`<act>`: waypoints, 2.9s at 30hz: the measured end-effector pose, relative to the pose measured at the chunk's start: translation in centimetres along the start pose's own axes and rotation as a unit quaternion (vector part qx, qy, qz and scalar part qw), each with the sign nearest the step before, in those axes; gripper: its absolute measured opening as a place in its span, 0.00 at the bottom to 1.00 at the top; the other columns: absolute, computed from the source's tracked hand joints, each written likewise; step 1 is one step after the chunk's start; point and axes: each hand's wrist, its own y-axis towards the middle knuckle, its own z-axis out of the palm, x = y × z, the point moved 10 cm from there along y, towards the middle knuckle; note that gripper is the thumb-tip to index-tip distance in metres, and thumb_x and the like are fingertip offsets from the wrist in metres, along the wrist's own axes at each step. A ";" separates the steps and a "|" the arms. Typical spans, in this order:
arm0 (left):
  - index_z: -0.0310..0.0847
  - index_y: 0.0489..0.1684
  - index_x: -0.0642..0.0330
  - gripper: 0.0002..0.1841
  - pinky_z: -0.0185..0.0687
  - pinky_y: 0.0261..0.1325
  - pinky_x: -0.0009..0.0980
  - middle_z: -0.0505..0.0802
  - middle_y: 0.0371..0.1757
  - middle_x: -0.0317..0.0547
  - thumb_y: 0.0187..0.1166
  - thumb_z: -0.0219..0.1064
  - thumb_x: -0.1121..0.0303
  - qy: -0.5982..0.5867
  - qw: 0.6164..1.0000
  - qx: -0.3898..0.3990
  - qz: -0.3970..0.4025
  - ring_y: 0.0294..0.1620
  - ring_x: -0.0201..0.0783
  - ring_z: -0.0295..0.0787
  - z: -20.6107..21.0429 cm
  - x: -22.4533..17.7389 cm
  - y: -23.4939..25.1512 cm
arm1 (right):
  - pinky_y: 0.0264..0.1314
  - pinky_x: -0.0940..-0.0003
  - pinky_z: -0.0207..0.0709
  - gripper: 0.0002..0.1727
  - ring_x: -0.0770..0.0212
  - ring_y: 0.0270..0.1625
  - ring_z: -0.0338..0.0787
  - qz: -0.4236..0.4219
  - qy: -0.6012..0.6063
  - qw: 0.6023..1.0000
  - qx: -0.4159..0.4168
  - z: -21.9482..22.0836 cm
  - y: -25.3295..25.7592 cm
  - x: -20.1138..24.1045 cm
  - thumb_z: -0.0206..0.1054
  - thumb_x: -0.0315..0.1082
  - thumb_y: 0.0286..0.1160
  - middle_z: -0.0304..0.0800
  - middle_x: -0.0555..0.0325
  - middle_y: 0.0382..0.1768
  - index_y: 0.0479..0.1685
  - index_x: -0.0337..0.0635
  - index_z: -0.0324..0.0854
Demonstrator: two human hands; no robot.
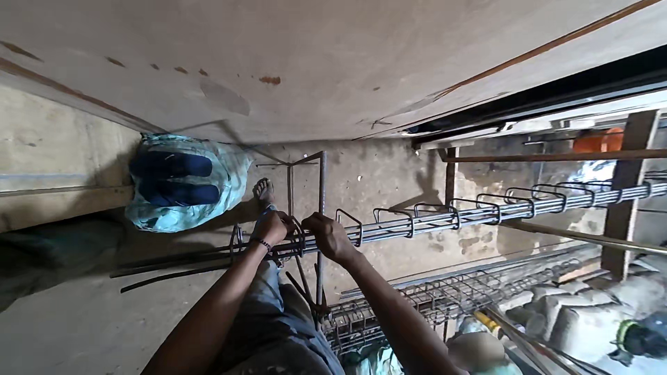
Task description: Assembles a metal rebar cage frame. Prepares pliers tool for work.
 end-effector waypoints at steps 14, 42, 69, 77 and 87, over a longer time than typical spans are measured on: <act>0.90 0.50 0.58 0.14 0.84 0.65 0.46 0.95 0.49 0.47 0.79 0.71 0.58 -0.017 0.996 -0.031 0.085 0.52 0.41 0.92 0.2 -1.3 -0.8 | 0.55 0.46 0.86 0.15 0.45 0.55 0.92 0.055 -0.026 0.998 0.018 -0.8 -4.6 1.1 0.57 0.26 0.80 0.90 0.45 0.53 0.55 0.43 0.88; 0.92 0.48 0.60 0.15 0.82 0.66 0.50 0.95 0.49 0.51 0.73 0.78 0.59 -0.028 0.998 -0.016 0.057 0.54 0.46 0.91 0.5 -1.2 -0.8 | 0.55 0.31 0.81 0.11 0.35 0.61 0.89 0.179 -0.197 0.922 0.281 2.0 5.4 -0.1 0.64 0.32 0.81 0.89 0.36 0.56 0.49 0.32 0.85; 0.95 0.44 0.52 0.08 0.81 0.66 0.52 0.96 0.48 0.46 0.79 0.71 0.63 -0.015 0.998 0.003 0.055 0.55 0.44 0.91 0.8 -1.4 -0.7 | 0.63 0.35 0.80 0.17 0.41 0.63 0.89 0.191 -0.112 0.953 0.205 -0.9 1.6 -0.4 0.57 0.33 0.83 0.91 0.42 0.58 0.63 0.41 0.85; 0.94 0.43 0.55 0.14 0.83 0.63 0.53 0.96 0.45 0.46 0.73 0.77 0.54 -0.054 0.998 -0.005 0.043 0.51 0.44 0.93 1.1 -0.8 -0.3 | 0.51 0.61 0.90 0.13 0.57 0.45 0.94 0.158 0.041 0.965 -0.205 1.0 -6.0 -0.5 0.70 0.35 0.76 0.92 0.47 0.51 0.55 0.42 0.92; 0.93 0.41 0.59 0.14 0.82 0.63 0.49 0.95 0.44 0.48 0.71 0.80 0.57 -0.053 0.995 -0.037 0.073 0.50 0.42 0.91 0.8 -1.3 -0.5 | 0.51 0.67 0.86 0.09 0.61 0.43 0.91 0.204 0.216 0.921 -0.253 2.3 -6.9 -1.8 0.67 0.28 0.78 0.91 0.46 0.44 0.43 0.33 0.92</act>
